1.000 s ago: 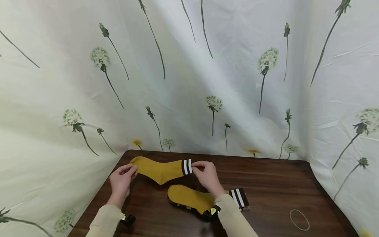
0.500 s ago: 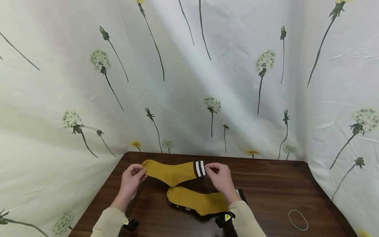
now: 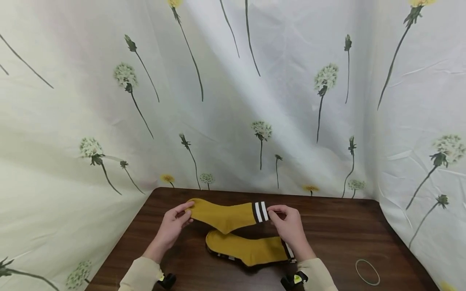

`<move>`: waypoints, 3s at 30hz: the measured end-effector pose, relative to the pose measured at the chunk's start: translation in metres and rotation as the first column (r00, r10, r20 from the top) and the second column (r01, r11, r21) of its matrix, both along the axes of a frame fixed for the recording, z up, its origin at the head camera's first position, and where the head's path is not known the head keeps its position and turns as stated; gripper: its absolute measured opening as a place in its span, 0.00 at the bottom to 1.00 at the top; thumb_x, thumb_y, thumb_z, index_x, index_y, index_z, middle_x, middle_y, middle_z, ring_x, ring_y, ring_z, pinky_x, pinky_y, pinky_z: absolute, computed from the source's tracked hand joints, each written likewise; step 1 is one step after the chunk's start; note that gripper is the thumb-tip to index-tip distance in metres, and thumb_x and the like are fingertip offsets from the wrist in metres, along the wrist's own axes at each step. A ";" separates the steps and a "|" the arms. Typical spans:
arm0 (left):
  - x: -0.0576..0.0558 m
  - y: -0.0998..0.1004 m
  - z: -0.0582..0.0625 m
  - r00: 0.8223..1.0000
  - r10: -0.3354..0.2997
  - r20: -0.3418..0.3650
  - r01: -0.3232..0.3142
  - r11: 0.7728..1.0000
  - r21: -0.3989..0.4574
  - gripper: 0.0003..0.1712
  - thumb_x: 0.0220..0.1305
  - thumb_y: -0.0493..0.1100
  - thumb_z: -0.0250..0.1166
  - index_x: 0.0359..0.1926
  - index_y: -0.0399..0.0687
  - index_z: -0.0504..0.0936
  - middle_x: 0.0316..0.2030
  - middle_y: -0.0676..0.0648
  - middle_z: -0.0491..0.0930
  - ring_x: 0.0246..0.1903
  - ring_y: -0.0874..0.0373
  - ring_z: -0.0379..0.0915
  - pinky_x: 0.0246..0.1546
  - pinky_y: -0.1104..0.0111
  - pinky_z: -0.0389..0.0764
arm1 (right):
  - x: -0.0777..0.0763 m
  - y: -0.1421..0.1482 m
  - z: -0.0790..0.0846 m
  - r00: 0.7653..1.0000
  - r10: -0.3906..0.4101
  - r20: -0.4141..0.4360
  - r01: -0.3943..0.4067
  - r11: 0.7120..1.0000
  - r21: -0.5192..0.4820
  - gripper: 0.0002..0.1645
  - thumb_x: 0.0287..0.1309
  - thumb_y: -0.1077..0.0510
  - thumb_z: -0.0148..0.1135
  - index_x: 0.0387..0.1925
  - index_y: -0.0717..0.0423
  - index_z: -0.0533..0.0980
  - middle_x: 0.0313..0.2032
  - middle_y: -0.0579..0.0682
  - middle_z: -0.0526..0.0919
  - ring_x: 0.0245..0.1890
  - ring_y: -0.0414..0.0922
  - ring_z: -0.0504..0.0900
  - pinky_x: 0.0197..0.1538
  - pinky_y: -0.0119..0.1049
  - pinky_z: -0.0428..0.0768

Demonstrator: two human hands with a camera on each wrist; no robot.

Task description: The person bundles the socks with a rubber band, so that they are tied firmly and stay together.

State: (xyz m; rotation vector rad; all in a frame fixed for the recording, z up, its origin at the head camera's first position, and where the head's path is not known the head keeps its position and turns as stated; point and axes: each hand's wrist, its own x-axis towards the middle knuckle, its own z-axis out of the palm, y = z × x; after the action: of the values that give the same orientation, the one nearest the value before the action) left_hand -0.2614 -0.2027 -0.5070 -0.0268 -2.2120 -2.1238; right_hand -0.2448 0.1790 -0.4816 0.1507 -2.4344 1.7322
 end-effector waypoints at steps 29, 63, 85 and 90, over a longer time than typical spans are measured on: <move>0.020 0.030 -0.013 0.995 -0.011 -0.097 0.003 0.996 -0.087 0.18 0.66 0.37 0.75 0.56 0.38 0.89 0.39 0.45 0.83 0.33 0.61 0.78 0.35 0.70 0.84 | 0.034 0.047 -0.008 0.997 -0.047 -0.058 0.052 0.996 0.077 0.07 0.66 0.63 0.72 0.44 0.59 0.88 0.41 0.54 0.90 0.35 0.37 0.85 0.40 0.31 0.84; 0.036 0.051 0.004 0.975 -0.216 -0.051 0.220 0.971 0.090 0.22 0.67 0.32 0.71 0.60 0.26 0.82 0.37 0.45 0.85 0.32 0.60 0.85 0.40 0.62 0.88 | 0.044 0.093 0.002 0.979 0.012 -0.203 0.019 0.989 0.150 0.10 0.65 0.66 0.71 0.48 0.62 0.86 0.40 0.49 0.90 0.35 0.34 0.86 0.37 0.28 0.83; 0.048 0.037 0.000 0.939 -0.343 -0.006 0.342 0.934 0.105 0.31 0.64 0.30 0.73 0.67 0.29 0.77 0.64 0.35 0.79 0.33 0.59 0.85 0.36 0.63 0.88 | 0.058 0.097 -0.005 0.993 0.068 -0.101 -0.056 0.991 0.119 0.13 0.64 0.66 0.71 0.50 0.66 0.85 0.40 0.48 0.90 0.31 0.39 0.86 0.32 0.33 0.82; 0.048 0.037 0.000 0.942 -0.332 0.052 0.323 0.937 0.134 0.31 0.64 0.29 0.73 0.66 0.27 0.77 0.61 0.36 0.81 0.34 0.58 0.87 0.34 0.66 0.88 | 0.059 0.098 -0.010 0.996 0.080 -0.041 -0.076 0.993 0.092 0.15 0.65 0.66 0.71 0.51 0.69 0.84 0.40 0.49 0.91 0.33 0.37 0.87 0.33 0.34 0.84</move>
State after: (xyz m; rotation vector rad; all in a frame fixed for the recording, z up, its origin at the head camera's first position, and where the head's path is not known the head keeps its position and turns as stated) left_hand -0.2132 -0.1653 -0.5072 -0.3399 -2.2442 -2.4651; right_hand -0.1861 0.2770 -0.4920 0.2958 -2.5071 1.6302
